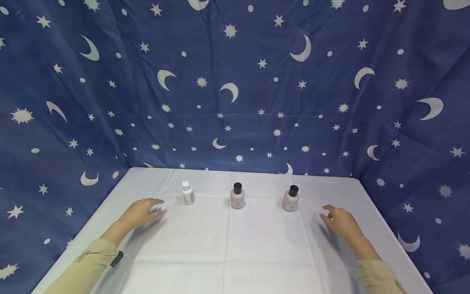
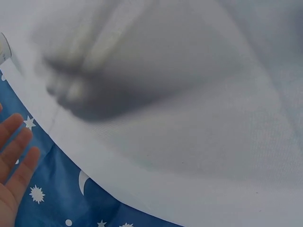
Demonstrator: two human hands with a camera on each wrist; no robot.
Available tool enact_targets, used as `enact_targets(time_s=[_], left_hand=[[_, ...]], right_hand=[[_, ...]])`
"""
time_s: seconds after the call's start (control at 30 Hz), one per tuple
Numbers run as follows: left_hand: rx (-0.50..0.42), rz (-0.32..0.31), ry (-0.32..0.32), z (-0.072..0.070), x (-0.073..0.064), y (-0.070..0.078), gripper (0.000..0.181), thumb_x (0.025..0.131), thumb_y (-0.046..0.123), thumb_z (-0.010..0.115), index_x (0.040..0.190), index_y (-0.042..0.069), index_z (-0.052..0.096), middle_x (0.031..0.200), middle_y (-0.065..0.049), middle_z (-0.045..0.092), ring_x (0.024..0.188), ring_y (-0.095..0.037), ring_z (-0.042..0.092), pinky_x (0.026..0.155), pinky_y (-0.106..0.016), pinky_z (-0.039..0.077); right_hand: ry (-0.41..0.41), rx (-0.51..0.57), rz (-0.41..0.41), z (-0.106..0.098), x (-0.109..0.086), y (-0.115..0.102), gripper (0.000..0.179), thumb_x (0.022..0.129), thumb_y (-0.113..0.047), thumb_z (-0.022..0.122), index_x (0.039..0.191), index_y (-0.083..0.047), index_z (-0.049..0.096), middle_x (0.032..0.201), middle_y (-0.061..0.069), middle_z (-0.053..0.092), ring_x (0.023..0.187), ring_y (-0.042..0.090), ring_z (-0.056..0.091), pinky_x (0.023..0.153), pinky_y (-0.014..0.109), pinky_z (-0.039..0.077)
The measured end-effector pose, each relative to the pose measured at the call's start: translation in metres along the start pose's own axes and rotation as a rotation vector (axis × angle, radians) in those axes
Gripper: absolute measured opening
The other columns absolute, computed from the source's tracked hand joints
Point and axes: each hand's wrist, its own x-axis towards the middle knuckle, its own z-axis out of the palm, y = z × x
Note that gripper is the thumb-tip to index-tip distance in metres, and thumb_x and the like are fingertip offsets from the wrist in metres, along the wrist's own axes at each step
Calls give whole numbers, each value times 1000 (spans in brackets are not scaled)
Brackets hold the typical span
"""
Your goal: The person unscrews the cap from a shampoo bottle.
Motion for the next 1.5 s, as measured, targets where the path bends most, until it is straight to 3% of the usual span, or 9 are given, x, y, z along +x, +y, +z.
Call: enact_targets(time_s=[0.23,0.53,0.97,1.17,1.5], left_hand=[[-6,-4,-34,-7,4,3,30,86,26,68,105,4,69,99,-13,71,91,-31,66,82,-47,53],[19,17,-27,-10,7,7,25,86,24,67,100,4,70,92,-10,71,86,-27,66,77,-43,54],[20,7,-8,-13,20,16,24,85,23,69,100,4,70,92,-9,71,86,-28,66,77,-45,53],[-38,-19,-20,-16,28,18,25,87,22,67,103,3,69,95,-13,71,89,-29,65,80,-46,53],[-85,-54,-1,-15,36,28,27,89,23,65,107,4,68,101,-15,70,93,-32,65,82,-48,53]], right_hand=[[-24,1,-11,7,-8,-5,32,88,-18,63,105,9,62,72,10,67,62,19,60,56,37,50],[-61,19,-32,5,-8,-25,29,88,-18,63,105,5,63,74,7,66,63,14,56,56,34,49],[31,105,-170,11,-7,-63,20,86,-14,67,100,0,67,72,-3,65,64,7,56,56,24,49],[9,216,-214,18,-1,-85,18,87,-14,65,99,0,67,77,-1,69,67,8,61,60,23,52],[-35,276,-345,33,12,-121,18,87,-13,65,100,1,67,79,-3,68,70,6,61,63,22,53]])
